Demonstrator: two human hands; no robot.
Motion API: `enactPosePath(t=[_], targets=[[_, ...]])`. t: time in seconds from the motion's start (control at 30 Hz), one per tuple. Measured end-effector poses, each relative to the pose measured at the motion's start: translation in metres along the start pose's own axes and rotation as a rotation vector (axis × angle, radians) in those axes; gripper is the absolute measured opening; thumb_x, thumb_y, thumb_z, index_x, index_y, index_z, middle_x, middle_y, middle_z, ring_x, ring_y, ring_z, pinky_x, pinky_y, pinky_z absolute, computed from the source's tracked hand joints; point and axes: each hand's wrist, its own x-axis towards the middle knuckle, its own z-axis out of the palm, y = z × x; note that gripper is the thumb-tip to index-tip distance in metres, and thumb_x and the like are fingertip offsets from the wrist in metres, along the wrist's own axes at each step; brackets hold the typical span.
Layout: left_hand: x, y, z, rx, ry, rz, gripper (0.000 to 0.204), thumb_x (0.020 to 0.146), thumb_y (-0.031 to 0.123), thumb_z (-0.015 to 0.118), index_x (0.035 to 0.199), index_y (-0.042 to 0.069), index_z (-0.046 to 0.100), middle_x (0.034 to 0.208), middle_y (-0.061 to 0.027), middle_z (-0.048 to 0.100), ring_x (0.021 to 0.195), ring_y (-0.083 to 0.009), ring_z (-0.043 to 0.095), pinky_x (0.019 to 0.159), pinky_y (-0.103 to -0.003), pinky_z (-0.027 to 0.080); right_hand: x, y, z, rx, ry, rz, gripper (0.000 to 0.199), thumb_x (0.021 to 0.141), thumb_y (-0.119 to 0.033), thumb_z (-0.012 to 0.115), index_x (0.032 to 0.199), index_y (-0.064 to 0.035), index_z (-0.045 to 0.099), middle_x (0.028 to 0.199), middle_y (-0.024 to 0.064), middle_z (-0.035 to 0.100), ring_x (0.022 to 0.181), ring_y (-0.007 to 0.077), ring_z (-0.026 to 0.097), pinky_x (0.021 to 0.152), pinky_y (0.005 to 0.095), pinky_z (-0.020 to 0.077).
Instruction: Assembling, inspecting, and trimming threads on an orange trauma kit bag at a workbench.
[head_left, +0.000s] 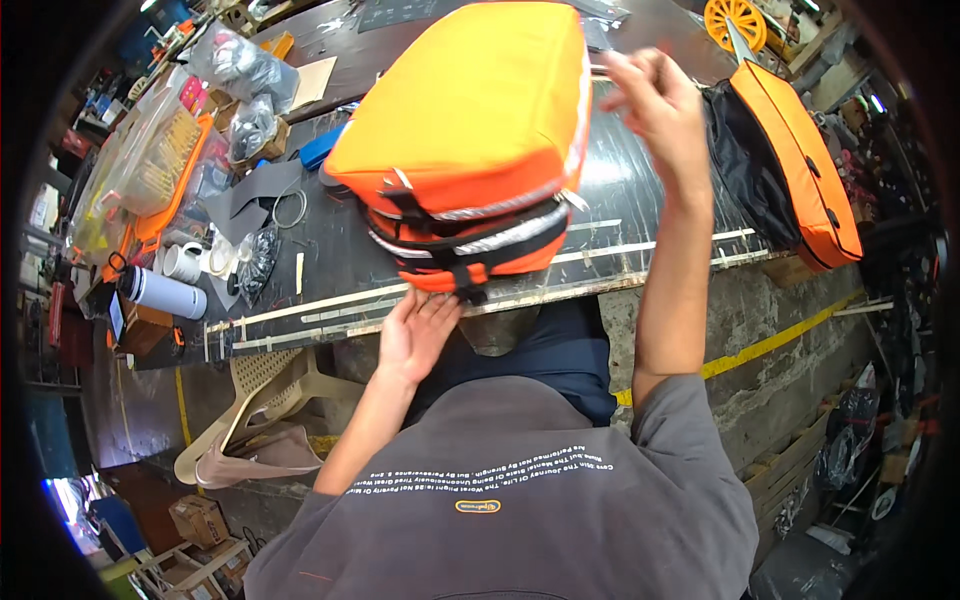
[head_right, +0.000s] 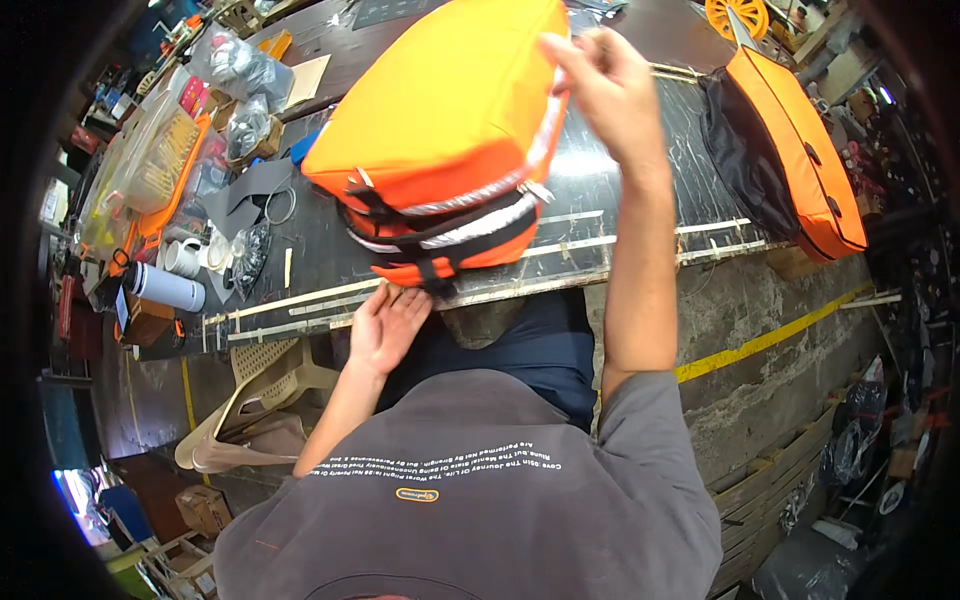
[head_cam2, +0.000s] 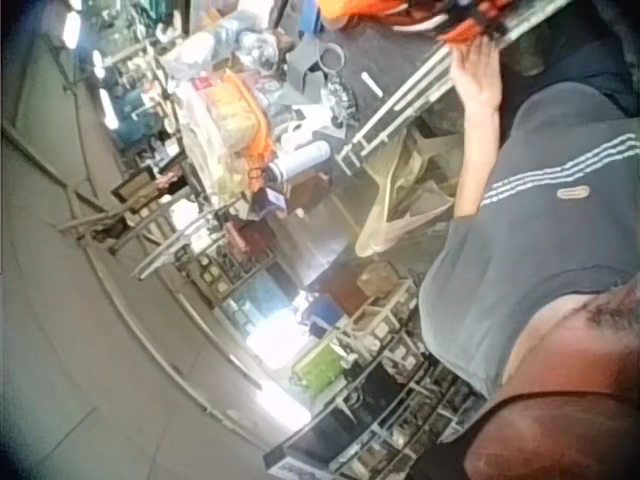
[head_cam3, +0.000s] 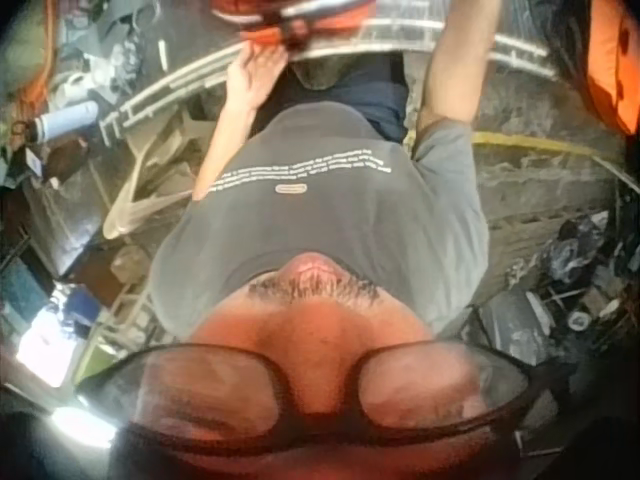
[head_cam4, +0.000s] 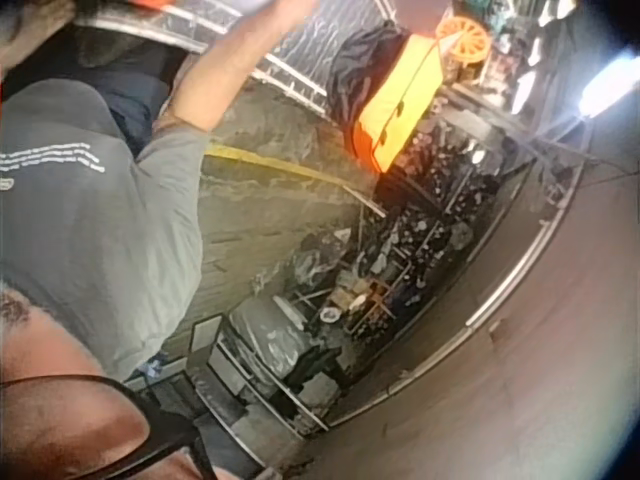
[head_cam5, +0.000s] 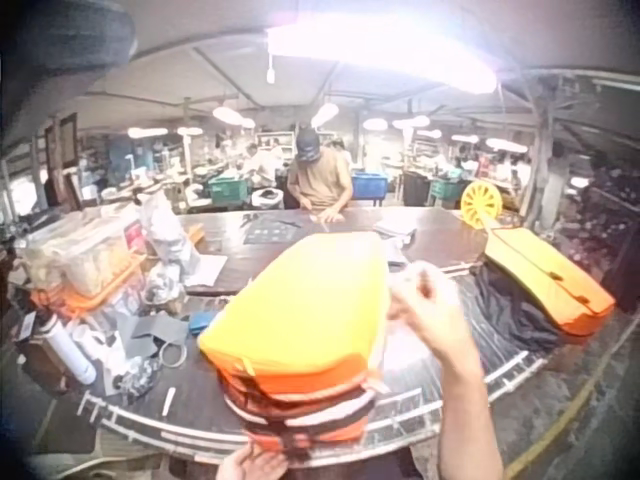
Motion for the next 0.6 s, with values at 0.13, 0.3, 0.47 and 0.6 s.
enactPosePath(t=[0.13,0.3,0.47,0.6], targets=[[-0.022,0.015,-0.011,0.427,0.191,0.393,0.036,0.103,0.025,0.059,0.136,0.012,0.056,0.118,-0.0067,0.065,0.112,-0.0205,0.064,0.099,-0.039,0.052,-0.035,0.040,-0.078,-0.091,0.239,0.273,0.035,0.095,-0.036,0.076,0.078,-0.0124,0.058,0.076,-0.0028,0.061,0.060,0.0064,0.060,0.048,0.0196,0.0363],[-0.021,0.041,0.040,0.658,0.117,0.821,0.032,0.105,0.017,0.058,0.135,0.008,0.053,0.122,-0.0058,0.062,0.111,-0.0159,0.061,0.090,-0.032,0.049,-0.079,0.093,-0.080,-0.020,0.146,0.434,0.038,0.099,-0.038,0.072,0.073,-0.0170,0.054,0.062,-0.0078,0.050,0.050,0.0020,0.042,0.045,0.0205,0.0297],[0.019,0.076,0.083,0.878,0.136,1.132,0.043,0.102,0.015,0.063,0.141,0.002,0.048,0.133,-0.0125,0.055,0.123,-0.0180,0.053,0.108,-0.033,0.041,-0.064,0.136,-0.064,-0.072,0.213,0.454,0.051,0.098,-0.045,0.070,0.061,-0.0167,0.049,0.059,-0.0090,0.043,0.051,0.0040,0.036,0.047,0.0255,0.0287],[0.046,0.087,0.103,0.834,0.328,1.006,0.074,0.098,0.030,0.073,0.153,-0.001,0.034,0.155,-0.0200,0.037,0.141,-0.0271,0.040,0.119,-0.038,0.030,0.005,0.142,-0.046,-0.095,0.223,0.326,0.053,0.099,-0.045,0.067,0.065,-0.0059,0.057,0.061,-0.0044,0.047,0.058,0.0076,0.039,0.053,0.0304,0.0336]])
